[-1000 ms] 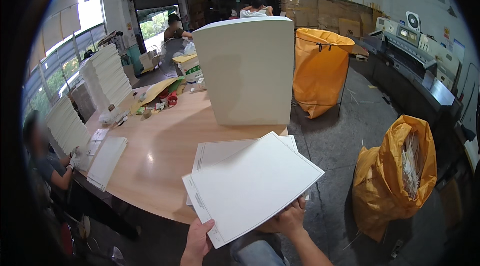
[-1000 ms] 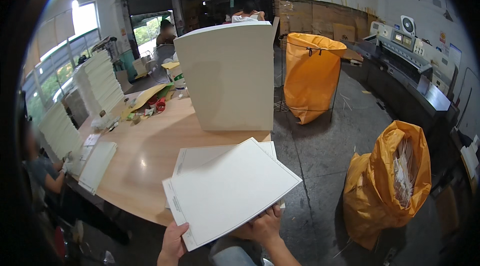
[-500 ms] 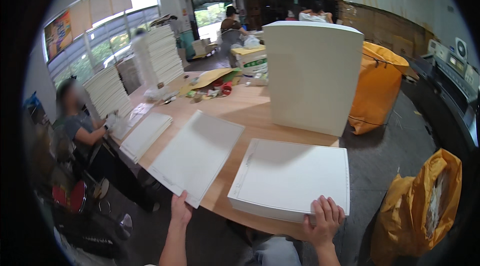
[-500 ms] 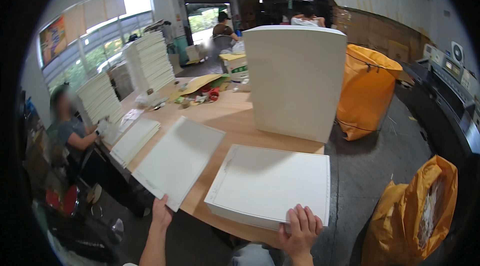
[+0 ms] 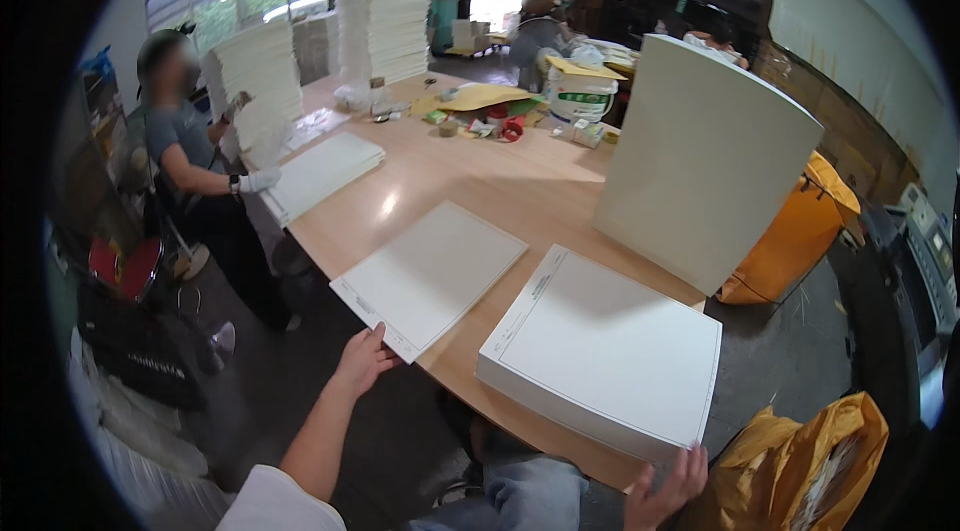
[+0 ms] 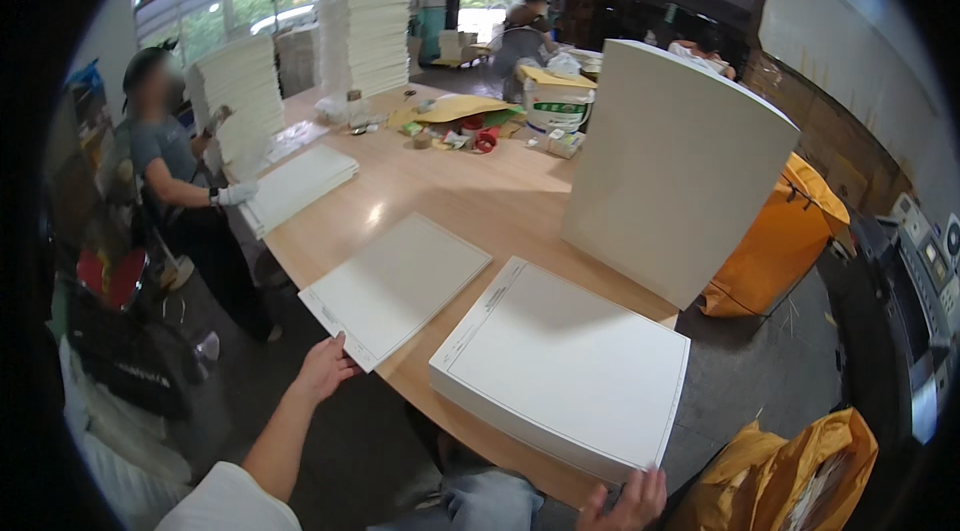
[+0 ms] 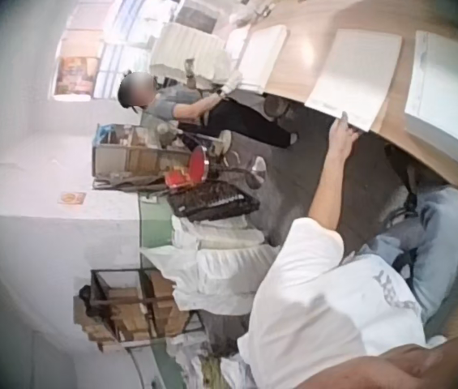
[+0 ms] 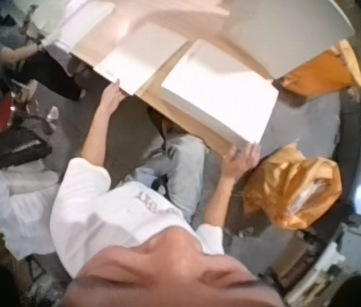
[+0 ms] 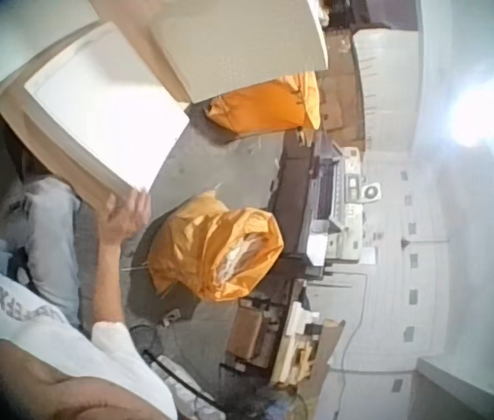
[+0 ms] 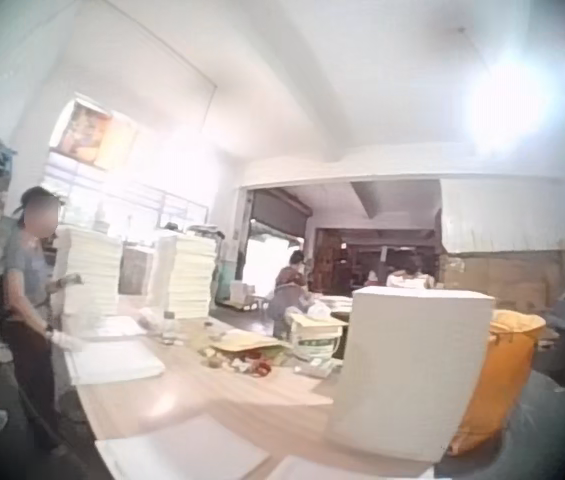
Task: The person repeatedly picks up stacks of white paper sheets from a table, flips them over, and places them back down. The action is performed continuously by hand without tools.
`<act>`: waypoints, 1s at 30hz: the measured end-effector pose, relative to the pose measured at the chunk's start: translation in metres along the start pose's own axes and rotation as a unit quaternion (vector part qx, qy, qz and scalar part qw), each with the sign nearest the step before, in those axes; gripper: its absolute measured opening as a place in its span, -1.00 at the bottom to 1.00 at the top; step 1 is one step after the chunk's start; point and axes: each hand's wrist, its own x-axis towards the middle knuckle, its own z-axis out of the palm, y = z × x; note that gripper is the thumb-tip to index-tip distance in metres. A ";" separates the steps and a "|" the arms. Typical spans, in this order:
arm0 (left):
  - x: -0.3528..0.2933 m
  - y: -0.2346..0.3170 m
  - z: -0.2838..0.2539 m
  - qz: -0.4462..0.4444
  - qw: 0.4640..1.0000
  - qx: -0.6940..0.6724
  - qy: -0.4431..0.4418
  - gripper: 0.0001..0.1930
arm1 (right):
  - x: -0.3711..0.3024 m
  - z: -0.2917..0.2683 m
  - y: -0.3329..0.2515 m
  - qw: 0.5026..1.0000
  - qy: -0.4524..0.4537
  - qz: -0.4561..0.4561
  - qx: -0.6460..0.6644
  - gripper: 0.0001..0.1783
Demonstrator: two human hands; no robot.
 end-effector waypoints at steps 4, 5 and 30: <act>-0.038 -0.019 -0.010 0.101 0.967 0.195 0.126 -0.73 | -0.155 -0.024 0.059 0.962 -0.028 0.270 0.017 -0.49; -0.044 -0.026 -0.016 0.138 0.953 0.227 0.148 -0.75 | -0.227 -0.027 0.088 0.912 -0.208 0.348 0.056 -0.44; -0.024 -0.070 0.181 0.231 0.956 0.149 -0.106 -0.39 | -0.102 0.043 0.030 0.790 -0.450 0.381 0.168 -0.50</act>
